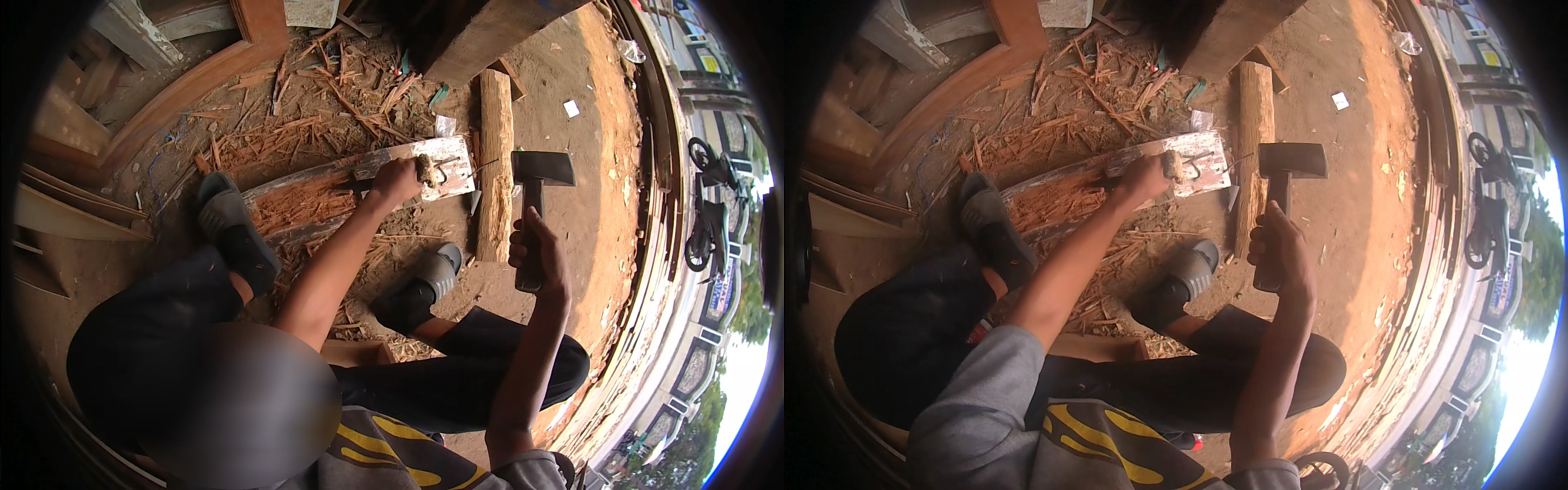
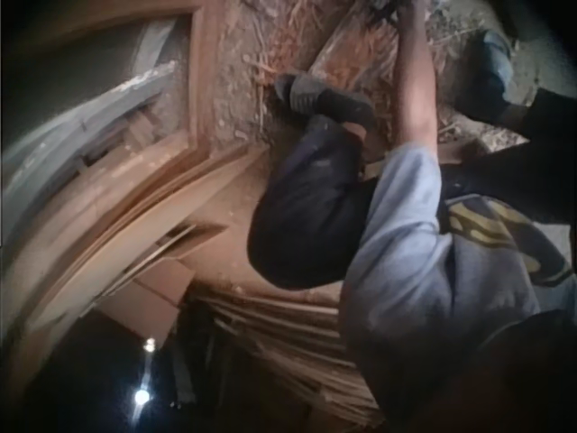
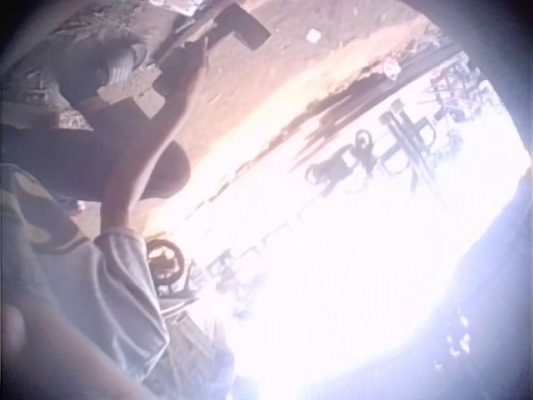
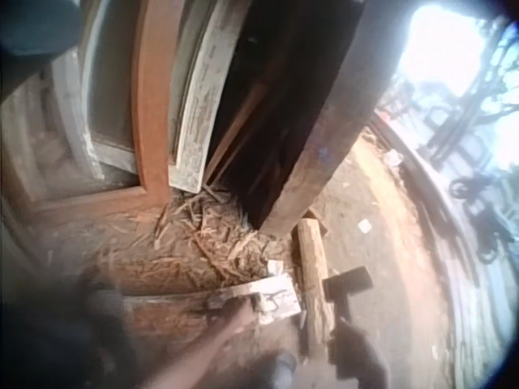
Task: The person sits on the ground and uses a small axe to repeatedly strike a piece of wood placed on a wooden block. Wood chips accumulate around the work area as the person continues to chip away at the wood.
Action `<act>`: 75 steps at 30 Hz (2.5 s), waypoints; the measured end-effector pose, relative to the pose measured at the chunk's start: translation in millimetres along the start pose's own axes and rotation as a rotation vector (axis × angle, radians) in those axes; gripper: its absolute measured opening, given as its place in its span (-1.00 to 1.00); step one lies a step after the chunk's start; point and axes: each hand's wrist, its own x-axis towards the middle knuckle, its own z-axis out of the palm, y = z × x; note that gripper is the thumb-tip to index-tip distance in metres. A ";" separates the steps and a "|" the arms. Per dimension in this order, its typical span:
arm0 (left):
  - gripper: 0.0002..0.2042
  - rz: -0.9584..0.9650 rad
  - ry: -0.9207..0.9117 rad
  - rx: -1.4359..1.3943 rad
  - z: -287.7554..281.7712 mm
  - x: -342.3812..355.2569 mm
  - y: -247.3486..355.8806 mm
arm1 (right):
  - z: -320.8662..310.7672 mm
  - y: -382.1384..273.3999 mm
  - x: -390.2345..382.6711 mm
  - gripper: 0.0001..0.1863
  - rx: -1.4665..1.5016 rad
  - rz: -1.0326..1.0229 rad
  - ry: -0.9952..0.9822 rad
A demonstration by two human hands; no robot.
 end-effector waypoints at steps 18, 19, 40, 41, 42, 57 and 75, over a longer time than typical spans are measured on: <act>-0.71 0.026 -0.036 0.042 -4.4 -11.7 -1.7 | -6.7 40.0 37.5 -0.77 0.331 0.211 -0.207; -0.71 0.016 -0.038 0.041 -4.4 -10.7 -1.5 | -16.8 29.5 36.0 -0.75 0.406 0.116 -0.154; -0.50 -0.021 -0.085 0.061 -1.4 -10.3 -0.3 | -25.2 -12.5 34.9 -0.82 0.435 -0.186 -0.008; -0.48 0.068 0.014 0.155 0.9 -11.2 -2.2 | -26.5 -16.7 36.0 -0.83 0.411 -0.184 0.022; -0.46 0.156 0.121 0.249 3.5 -11.1 -9.8 | -24.0 -25.3 34.7 -0.83 0.385 -0.185 0.046; 0.08 0.107 0.229 0.332 -5.8 -2.2 -32.7 | 9.5 5.3 83.3 -0.68 0.455 -0.226 0.192; 0.04 0.069 0.191 0.294 -13.8 -9.5 -24.8 | -25.4 -27.6 74.5 -0.79 0.497 -0.220 0.176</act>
